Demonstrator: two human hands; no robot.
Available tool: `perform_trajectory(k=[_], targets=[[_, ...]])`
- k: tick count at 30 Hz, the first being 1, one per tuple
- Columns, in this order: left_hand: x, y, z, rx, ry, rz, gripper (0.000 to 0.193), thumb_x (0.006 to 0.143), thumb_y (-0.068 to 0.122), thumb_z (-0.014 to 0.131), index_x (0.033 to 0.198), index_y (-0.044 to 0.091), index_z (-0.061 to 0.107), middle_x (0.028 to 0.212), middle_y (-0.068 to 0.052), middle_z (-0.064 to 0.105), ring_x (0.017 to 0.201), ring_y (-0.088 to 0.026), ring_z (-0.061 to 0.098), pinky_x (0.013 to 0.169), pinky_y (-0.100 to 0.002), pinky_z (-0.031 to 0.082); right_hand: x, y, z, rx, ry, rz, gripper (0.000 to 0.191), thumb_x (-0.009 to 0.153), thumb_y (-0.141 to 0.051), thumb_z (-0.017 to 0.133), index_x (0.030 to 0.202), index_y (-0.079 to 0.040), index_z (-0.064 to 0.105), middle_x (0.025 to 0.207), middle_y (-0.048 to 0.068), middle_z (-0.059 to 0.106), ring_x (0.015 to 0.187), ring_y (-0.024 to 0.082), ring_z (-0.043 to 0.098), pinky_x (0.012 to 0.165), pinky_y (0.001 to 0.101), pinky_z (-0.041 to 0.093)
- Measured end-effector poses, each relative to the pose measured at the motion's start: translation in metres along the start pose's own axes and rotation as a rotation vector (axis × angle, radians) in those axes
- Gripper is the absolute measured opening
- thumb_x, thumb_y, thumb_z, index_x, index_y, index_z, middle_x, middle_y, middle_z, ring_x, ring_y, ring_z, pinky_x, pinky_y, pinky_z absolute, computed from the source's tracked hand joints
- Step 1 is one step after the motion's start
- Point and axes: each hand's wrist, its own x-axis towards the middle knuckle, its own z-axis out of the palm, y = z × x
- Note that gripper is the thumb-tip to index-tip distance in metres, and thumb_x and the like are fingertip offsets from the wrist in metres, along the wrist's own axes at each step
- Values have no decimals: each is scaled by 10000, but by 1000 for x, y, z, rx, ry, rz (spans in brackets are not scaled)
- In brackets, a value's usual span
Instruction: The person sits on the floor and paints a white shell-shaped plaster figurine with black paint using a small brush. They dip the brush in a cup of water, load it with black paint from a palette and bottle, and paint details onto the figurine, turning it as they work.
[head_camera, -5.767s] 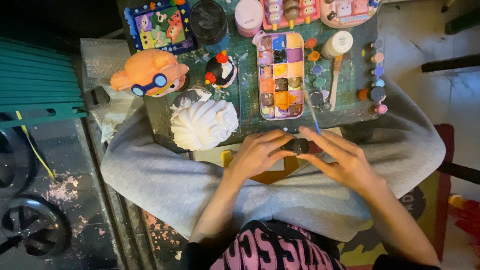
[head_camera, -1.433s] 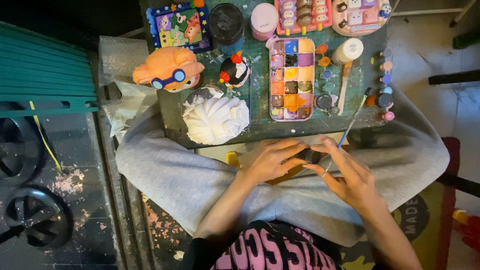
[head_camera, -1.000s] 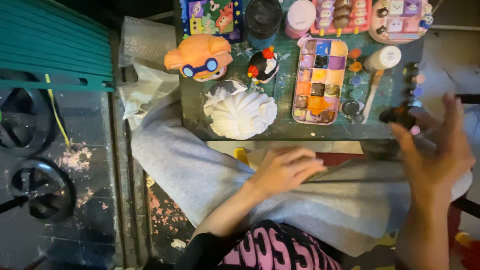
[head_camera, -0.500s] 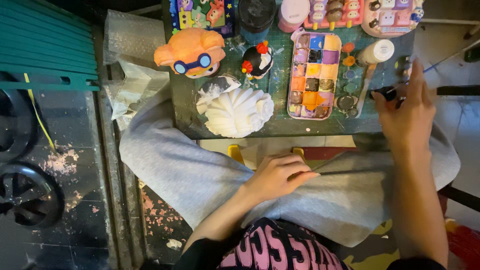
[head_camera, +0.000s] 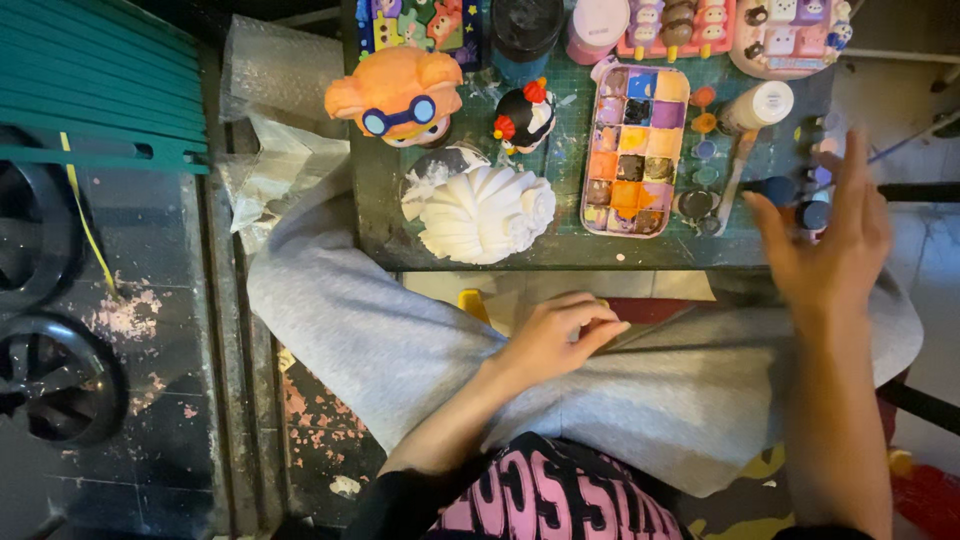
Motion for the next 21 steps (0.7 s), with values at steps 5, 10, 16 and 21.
perform_trajectory(k=[5, 10, 16, 21], targets=[[0, 1, 0, 31, 33, -98, 145, 969, 216, 729, 991, 73, 740, 905, -79, 712, 793, -247, 706, 673, -342, 537, -8, -31, -4, 24, -97, -78, 808, 874, -298, 872, 1526, 9, 507, 1122, 196, 704, 895, 381, 654, 809, 470, 524], [2, -3, 1, 3, 53, -117, 161, 972, 229, 724, 987, 70, 737, 913, -78, 722, 772, -231, 709, 682, -327, 548, -7, -49, 8, 243, -11, -306, 384, 1098, -182, 611, 1437, -5, 581, 1222, 177, 708, 1014, 361, 696, 900, 439, 544], [0, -6, 0, 5, 82, -82, 174, 996, 238, 718, 1013, 66, 733, 942, -77, 728, 810, -216, 707, 704, -324, 553, 7, -35, 15, 447, -20, 71, 277, 1229, -187, 504, 1328, 2, 680, 1108, 147, 716, 974, 276, 694, 900, 352, 531], [7, 7, -8, -338, -3, -280, 299, 1072, 287, 575, 1223, 68, 711, 1056, -63, 721, 924, -162, 684, 821, -290, 532, -34, -47, 26, 379, 127, 27, 243, 1187, -60, 472, 1291, -5, 685, 1088, 171, 683, 990, 278, 648, 890, 383, 516]])
